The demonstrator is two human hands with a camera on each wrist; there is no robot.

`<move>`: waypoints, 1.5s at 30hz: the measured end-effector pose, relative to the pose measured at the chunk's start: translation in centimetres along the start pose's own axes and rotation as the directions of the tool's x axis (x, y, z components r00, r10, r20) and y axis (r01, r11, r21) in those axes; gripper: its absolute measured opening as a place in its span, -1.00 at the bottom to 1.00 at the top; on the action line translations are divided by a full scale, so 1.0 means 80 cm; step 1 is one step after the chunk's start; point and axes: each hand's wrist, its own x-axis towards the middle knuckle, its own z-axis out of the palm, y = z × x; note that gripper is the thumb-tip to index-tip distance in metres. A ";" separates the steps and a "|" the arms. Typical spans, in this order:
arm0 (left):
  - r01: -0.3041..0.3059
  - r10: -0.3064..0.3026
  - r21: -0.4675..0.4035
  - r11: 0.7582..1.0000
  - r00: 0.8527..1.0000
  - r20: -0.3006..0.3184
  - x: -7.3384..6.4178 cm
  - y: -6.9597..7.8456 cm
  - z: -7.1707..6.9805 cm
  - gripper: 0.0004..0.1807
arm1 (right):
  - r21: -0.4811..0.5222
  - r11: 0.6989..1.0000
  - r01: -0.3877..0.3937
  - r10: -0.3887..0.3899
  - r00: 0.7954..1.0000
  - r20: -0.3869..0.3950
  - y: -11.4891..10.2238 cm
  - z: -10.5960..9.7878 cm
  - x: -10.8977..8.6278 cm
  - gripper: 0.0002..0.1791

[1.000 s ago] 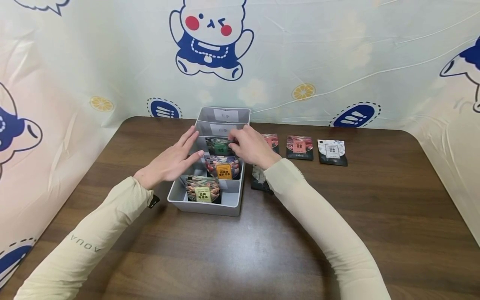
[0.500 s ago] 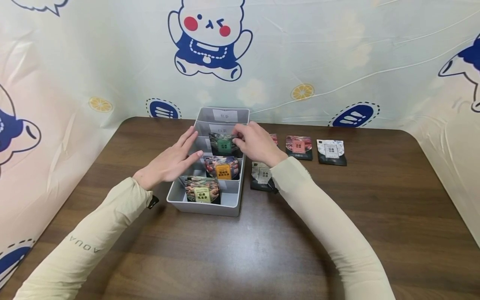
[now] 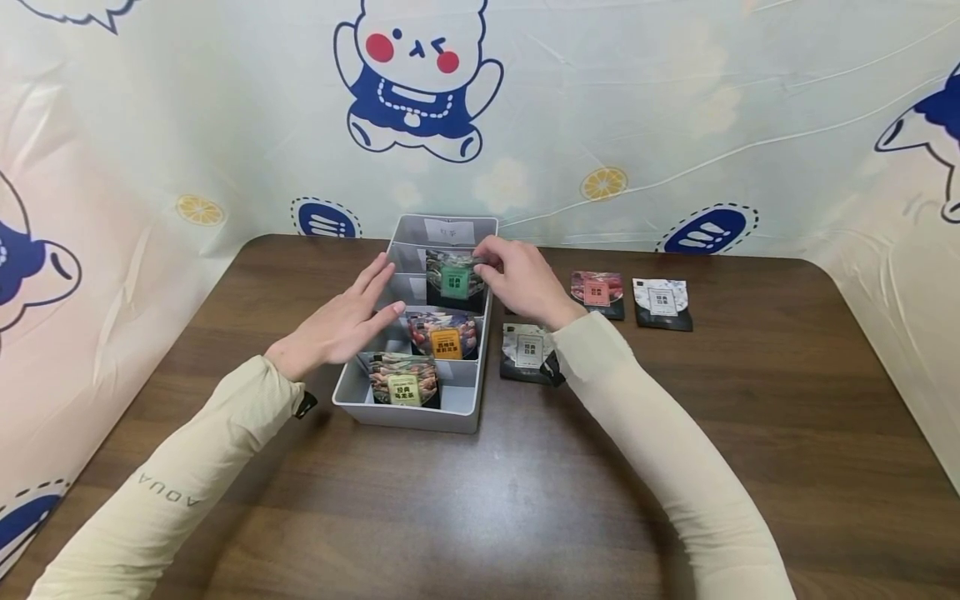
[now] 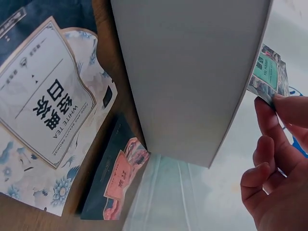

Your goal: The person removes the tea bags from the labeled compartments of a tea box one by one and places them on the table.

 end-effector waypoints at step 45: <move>0.003 -0.003 0.005 1.000 1.000 -0.001 0.000 -0.002 0.001 -0.11 | 0.125 0.977 -0.172 0.179 0.983 -0.041 0.033 -0.022 -0.018 -0.76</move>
